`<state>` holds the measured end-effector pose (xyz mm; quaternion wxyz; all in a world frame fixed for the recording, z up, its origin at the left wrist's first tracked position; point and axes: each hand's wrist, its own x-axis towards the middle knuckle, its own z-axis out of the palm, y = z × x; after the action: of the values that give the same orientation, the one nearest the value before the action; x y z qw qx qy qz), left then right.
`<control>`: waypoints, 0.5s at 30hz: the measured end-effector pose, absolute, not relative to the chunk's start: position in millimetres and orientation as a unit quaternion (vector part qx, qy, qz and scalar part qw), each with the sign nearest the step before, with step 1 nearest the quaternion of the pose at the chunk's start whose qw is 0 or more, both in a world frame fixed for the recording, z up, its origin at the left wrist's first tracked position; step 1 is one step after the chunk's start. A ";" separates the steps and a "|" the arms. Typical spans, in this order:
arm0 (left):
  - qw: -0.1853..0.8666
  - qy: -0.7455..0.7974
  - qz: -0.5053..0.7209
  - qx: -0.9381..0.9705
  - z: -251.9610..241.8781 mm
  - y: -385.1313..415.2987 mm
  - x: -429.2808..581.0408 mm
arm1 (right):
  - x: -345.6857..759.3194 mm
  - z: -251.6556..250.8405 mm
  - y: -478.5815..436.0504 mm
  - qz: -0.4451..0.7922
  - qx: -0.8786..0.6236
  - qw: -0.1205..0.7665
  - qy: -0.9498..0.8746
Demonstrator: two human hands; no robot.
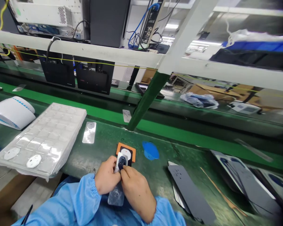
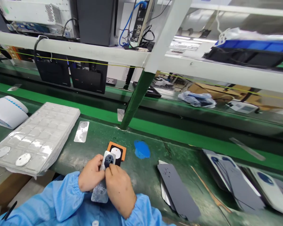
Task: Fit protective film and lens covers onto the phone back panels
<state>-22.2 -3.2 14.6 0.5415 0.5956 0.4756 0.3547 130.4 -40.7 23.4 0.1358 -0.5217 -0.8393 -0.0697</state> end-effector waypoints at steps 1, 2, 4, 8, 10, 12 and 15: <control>0.543 0.475 0.354 0.596 13.9 -3.0 -21.7 | 129.9 23.6 -41.1 -0.072 -0.521 0.133 -0.840; 0.545 0.474 0.353 0.595 13.1 -2.7 -21.1 | 130.0 24.2 -40.7 -0.072 -0.520 0.129 -0.841; 0.553 0.468 0.356 0.590 11.2 -1.7 -19.4 | 131.4 26.4 -37.7 -0.065 -0.514 0.120 -0.847; 0.588 0.450 0.361 0.567 6.3 0.9 -16.2 | 137.0 35.2 -25.2 -0.017 -0.505 0.124 -0.854; 0.620 0.438 0.361 0.542 3.9 1.6 -15.0 | 144.7 43.6 -15.5 0.042 -0.511 0.140 -0.847; 0.657 0.423 0.363 0.507 2.3 1.3 -14.4 | 160.9 53.8 -1.9 0.136 -0.515 0.151 -0.833; 0.698 0.418 0.371 0.447 1.7 0.4 -15.0 | 204.2 63.7 26.2 0.211 -0.552 0.172 -0.788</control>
<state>-15.0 0.4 1.7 0.6983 0.4475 0.4180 0.3708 204.2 26.2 63.7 0.1722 -0.5517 -0.7884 0.2107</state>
